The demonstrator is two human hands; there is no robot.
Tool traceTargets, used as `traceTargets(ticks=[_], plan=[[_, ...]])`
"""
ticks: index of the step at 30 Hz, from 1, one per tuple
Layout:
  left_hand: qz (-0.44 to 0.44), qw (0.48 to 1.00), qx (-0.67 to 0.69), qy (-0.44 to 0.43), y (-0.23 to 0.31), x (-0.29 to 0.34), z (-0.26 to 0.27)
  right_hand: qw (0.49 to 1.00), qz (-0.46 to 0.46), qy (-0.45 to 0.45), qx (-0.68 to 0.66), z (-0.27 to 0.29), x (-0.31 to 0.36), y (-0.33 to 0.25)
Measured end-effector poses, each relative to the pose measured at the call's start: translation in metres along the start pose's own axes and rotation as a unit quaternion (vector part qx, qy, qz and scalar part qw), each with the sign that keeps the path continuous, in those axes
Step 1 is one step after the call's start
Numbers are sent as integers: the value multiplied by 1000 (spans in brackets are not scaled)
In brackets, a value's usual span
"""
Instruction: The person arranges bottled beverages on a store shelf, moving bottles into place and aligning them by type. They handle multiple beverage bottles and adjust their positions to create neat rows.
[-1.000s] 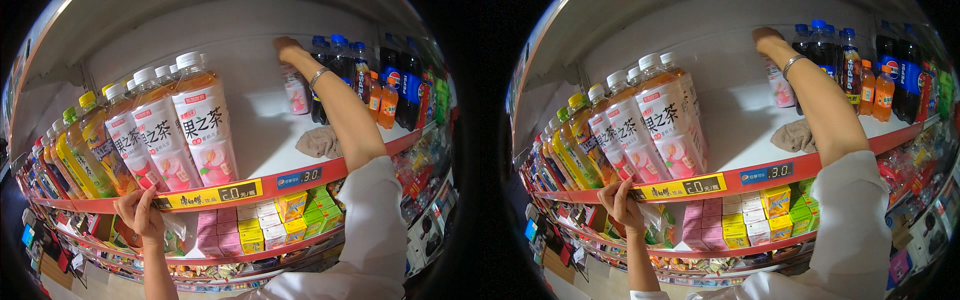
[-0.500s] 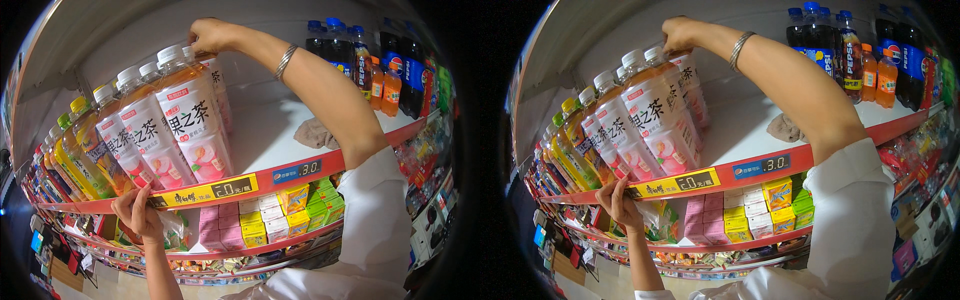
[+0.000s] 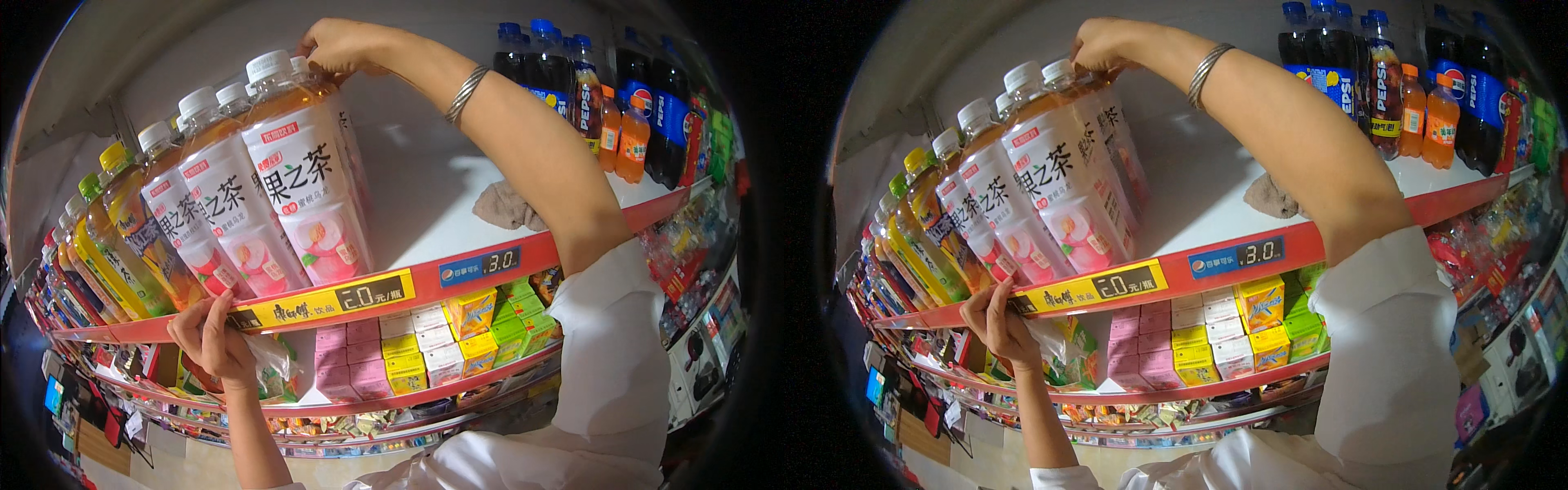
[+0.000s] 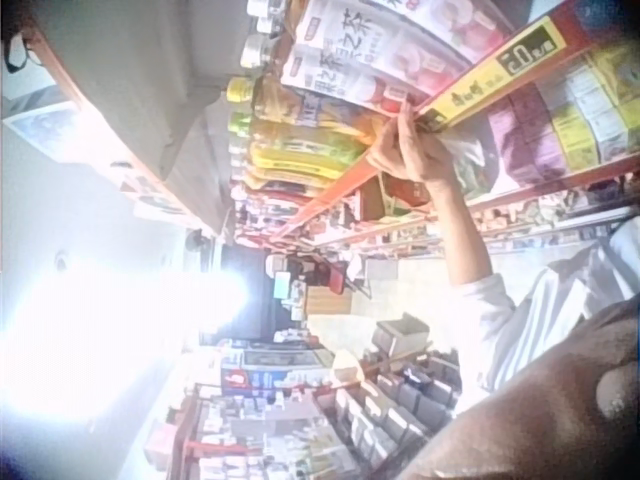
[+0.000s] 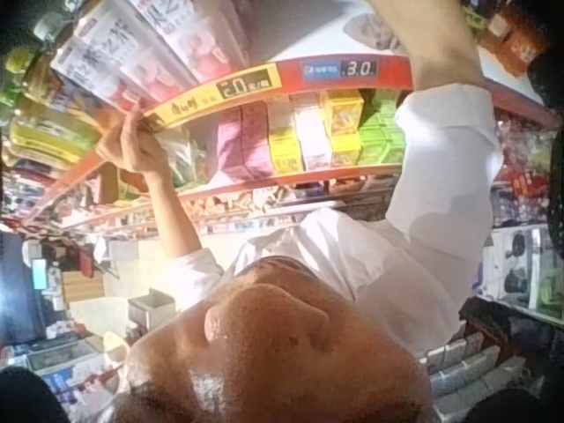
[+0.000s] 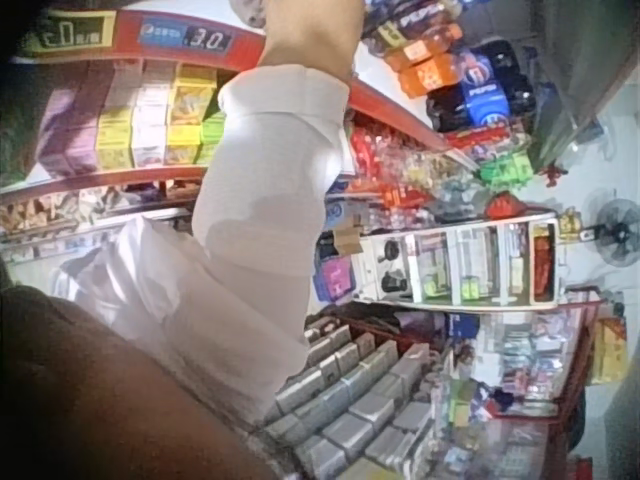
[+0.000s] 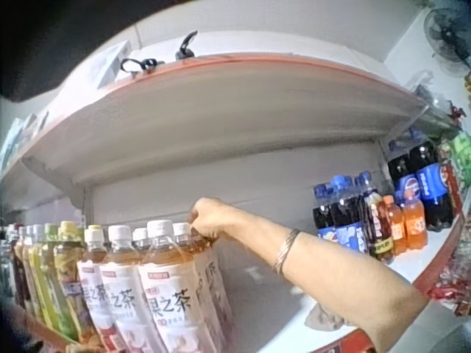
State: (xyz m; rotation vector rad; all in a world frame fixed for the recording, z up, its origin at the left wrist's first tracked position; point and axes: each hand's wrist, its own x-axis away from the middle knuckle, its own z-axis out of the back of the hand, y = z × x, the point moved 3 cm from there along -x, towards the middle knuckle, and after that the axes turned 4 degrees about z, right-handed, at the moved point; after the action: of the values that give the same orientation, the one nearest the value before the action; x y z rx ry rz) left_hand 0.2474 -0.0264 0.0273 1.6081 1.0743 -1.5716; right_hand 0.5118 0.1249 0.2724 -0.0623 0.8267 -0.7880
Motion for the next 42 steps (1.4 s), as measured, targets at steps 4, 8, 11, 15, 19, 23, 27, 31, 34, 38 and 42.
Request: traceTargets(ticks=[4,8,11,15,19,23,27,31,34,38,42], plan=[[1,1000,5,-5,0,-1,-4,998,-46,5,-50,2,4,12],[-8,999,-9,-52,-2,0,1,992,35,22,119,30,41,2],[8,998,-7,-55,-6,8,-2,962,179,-35,204,56,102,-1],[-1,997,-27,-67,-6,4,11,933,127,-197,272,84,198,3],[5,996,-19,-84,-8,6,8,946,10,-236,222,97,264,39],[63,993,23,-98,-7,0,3,975,23,-179,127,95,282,66],[31,994,-14,-108,21,-18,17,967,109,-189,134,84,266,64],[-6,996,-5,-92,92,-37,3,966,164,-175,93,56,247,43],[-84,985,58,-135,136,-43,-32,957,176,-216,83,31,239,22],[-88,984,75,-134,157,-39,-55,940,157,-266,149,21,227,7],[-69,987,92,-113,153,-37,-56,931,158,-250,215,7,205,21]])
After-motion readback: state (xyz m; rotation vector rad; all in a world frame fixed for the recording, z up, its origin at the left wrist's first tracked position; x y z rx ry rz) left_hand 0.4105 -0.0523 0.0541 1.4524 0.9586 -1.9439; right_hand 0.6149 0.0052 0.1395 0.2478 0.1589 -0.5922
